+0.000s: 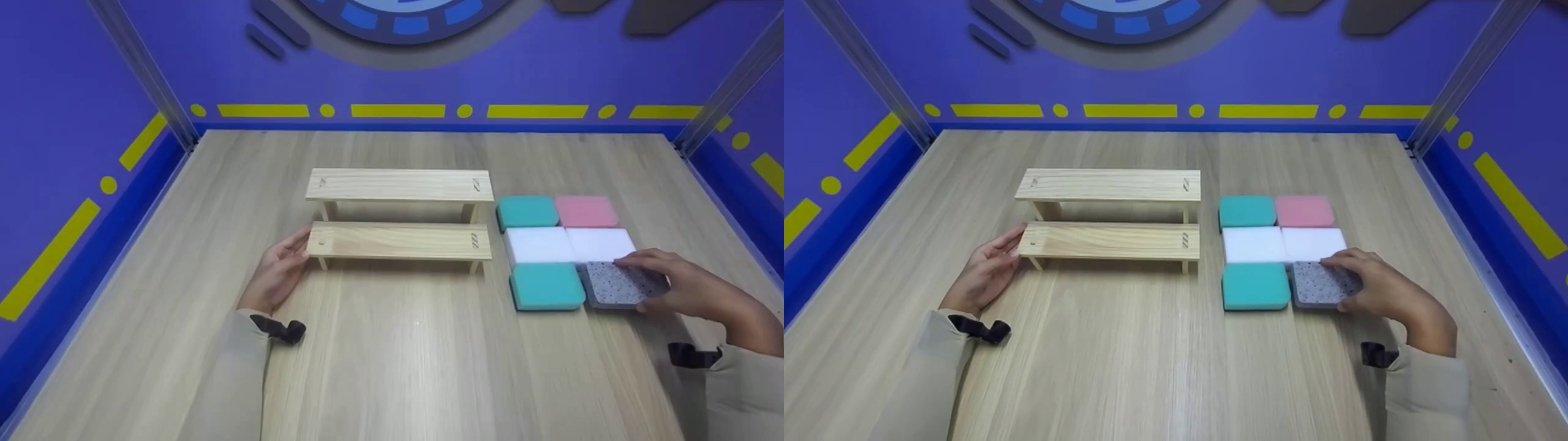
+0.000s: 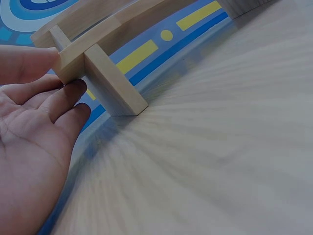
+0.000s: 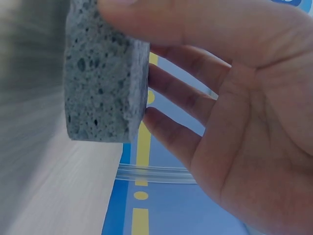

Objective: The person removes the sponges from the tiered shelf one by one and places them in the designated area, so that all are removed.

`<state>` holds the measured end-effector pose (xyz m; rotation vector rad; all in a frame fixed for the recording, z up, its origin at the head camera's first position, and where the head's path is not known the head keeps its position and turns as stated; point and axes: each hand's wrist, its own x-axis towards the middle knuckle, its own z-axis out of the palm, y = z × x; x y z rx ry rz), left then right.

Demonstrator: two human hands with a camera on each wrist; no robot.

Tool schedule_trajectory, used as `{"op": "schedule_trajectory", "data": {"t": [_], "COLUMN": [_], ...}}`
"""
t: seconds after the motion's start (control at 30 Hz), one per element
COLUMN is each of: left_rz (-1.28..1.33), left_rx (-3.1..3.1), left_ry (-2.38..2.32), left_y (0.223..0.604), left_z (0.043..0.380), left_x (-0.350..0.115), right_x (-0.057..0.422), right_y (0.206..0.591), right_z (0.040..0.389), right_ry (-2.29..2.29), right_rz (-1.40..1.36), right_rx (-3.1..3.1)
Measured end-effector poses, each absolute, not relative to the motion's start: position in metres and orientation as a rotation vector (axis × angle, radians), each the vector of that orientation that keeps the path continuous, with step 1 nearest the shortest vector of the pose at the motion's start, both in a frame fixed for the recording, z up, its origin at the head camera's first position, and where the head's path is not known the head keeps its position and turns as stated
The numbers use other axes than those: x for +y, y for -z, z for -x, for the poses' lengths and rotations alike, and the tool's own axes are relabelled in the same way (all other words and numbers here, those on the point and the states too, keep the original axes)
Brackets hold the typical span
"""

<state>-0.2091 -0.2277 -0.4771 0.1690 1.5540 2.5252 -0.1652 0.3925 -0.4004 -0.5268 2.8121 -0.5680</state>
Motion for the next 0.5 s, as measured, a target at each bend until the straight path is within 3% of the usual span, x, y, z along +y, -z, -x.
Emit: {"op": "schedule_trajectory", "data": {"t": [0.5], "left_rz": [-0.167], "left_rx": [1.546], "left_ry": [-2.540], "left_y": [0.4759], "left_z": [0.2072], "left_x": [-0.2272], "right_x": [0.3895], "right_y": [0.4080], "right_z": [0.1643], "right_ry": [0.614], "right_rz": [0.458], "right_rx": [2.740]}}
